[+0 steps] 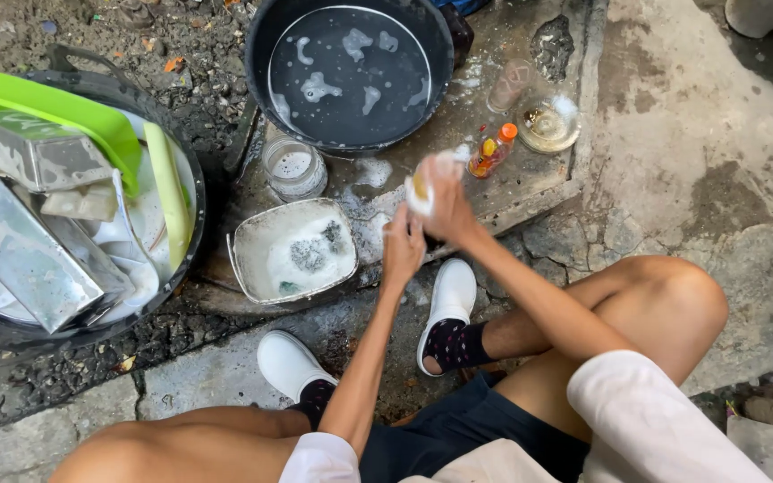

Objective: Washing dishes and kitchenware in basins on the ground.

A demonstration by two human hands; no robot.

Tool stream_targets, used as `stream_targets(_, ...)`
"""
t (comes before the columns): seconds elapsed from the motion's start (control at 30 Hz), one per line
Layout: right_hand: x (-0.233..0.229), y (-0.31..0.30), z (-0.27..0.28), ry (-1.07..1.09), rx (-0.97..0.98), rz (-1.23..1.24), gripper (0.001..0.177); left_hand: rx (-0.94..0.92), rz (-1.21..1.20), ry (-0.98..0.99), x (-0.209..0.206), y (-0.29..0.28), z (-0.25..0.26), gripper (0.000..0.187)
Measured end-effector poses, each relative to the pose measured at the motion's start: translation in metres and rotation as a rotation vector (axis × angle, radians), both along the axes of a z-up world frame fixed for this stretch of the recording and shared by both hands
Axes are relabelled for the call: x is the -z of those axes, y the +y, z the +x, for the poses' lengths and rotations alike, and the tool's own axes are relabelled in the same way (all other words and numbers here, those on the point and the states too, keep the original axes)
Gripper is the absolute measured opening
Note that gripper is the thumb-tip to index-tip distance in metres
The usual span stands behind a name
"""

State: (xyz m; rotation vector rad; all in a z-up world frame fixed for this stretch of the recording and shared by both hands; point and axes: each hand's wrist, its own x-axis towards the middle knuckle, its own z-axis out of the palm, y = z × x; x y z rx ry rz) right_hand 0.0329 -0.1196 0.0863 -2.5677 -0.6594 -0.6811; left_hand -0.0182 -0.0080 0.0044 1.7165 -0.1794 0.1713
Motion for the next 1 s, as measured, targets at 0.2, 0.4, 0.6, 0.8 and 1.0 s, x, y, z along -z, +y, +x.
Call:
stream_targets(0.2, -0.008, -0.017, 0.011, 0.222, -0.014, 0.100, 0.029, -0.052, -0.031, -0.013, 0.030, -0.006, 0.001, 0.023)
stream_targets(0.4, -0.015, -0.042, 0.060, 0.665, -0.071, 0.643, 0.017, 0.047, -0.173, -0.013, 0.020, 0.010, -0.001, 0.011)
stream_targets(0.6, -0.026, -0.069, 0.069, 1.108, 0.022, 1.000, 0.021, 0.075, -0.454, 0.208, 0.039, 0.014, 0.009, 0.017)
stream_targets(0.8, -0.030, -0.045, 0.059, 0.621, 0.017, 0.391, 0.023, 0.079, -0.282, 0.070, -0.005, 0.037, 0.023, 0.026)
stream_targets(1.0, -0.040, -0.013, 0.025, 0.529, -0.300, 0.479, 0.024, -0.317, -0.350, 0.296, -0.012, 0.017, 0.018, 0.024)
